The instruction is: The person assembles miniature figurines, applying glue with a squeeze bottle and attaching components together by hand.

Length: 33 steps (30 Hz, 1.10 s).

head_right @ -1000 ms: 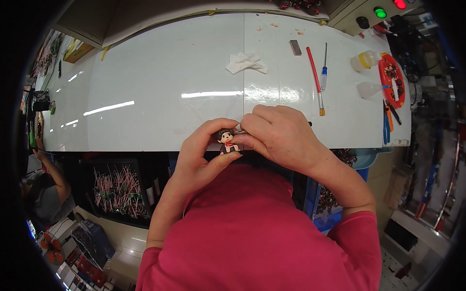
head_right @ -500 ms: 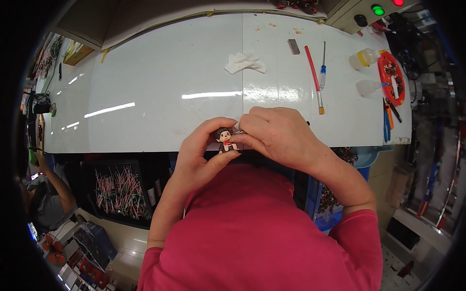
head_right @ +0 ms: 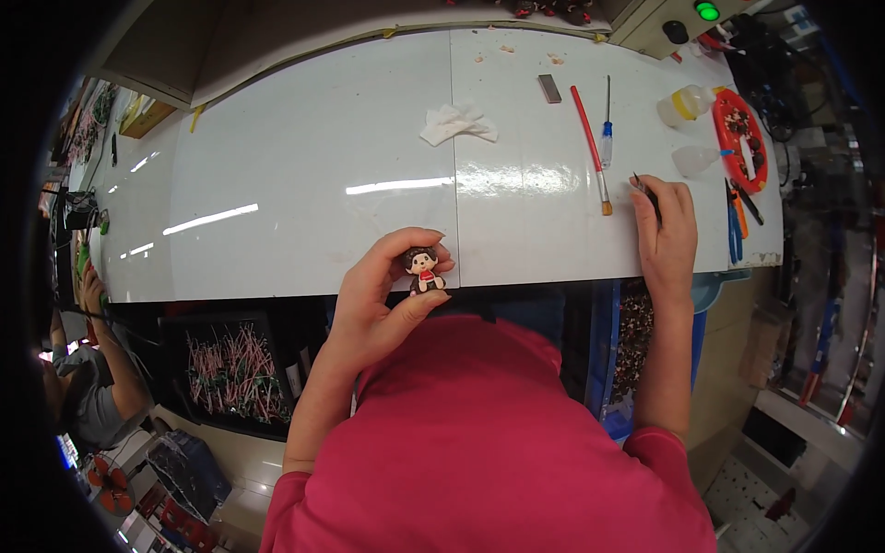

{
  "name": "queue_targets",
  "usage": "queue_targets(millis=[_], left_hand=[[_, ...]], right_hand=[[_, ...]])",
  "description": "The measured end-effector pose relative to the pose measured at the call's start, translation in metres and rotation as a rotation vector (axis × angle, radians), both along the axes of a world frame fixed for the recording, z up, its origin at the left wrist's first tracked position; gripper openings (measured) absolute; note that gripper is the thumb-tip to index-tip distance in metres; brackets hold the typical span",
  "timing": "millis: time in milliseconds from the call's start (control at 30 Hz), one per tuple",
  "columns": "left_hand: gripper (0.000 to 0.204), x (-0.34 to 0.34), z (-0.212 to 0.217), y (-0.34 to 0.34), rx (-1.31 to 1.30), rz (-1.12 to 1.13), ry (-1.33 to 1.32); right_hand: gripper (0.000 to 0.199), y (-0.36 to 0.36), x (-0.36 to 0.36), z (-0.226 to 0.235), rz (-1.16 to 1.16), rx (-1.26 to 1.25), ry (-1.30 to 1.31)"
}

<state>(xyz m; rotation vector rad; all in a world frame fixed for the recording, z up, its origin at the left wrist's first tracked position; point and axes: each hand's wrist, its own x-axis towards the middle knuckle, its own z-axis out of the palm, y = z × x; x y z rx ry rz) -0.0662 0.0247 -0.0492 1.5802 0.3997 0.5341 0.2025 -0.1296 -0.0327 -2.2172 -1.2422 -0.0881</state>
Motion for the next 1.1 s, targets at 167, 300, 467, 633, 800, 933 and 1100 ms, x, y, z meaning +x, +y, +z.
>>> queue_targets(millis=[167, 300, 467, 633, 800, 933, 1100], left_hand=[[0.043, 0.0, -0.001, -0.001, 0.0, 0.009, 0.016], [0.043, 0.001, 0.001, -0.003, -0.035, 0.014, 0.001], [0.043, 0.002, 0.001, -0.002, 0.029, 0.018, 0.036], [0.042, 0.004, -0.001, -0.005, 0.058, 0.067, 0.066], [0.04, 0.005, 0.005, -0.006, 0.083, 0.087, 0.106], [0.039, 0.005, 0.006, -0.004, 0.136, 0.1, 0.128], [0.042, 0.011, 0.007, -0.005, 0.143, 0.119, 0.139]], right_hand=[[0.02, 0.001, 0.01, -0.009, -0.063, -0.043, -0.073], [0.02, 0.004, 0.008, -0.008, -0.01, 0.001, -0.229], [0.018, 0.017, -0.042, 0.016, 0.207, 0.18, 0.125], [0.035, 0.047, -0.091, 0.011, 0.598, 0.138, 0.366], [0.037, 0.062, -0.101, 0.001, 0.745, 0.161, 0.487], [0.034, 0.064, -0.104, -0.002, 0.741, 0.206, 0.492], [0.034, 0.06, -0.104, -0.012, 0.754, 0.246, 0.552]])
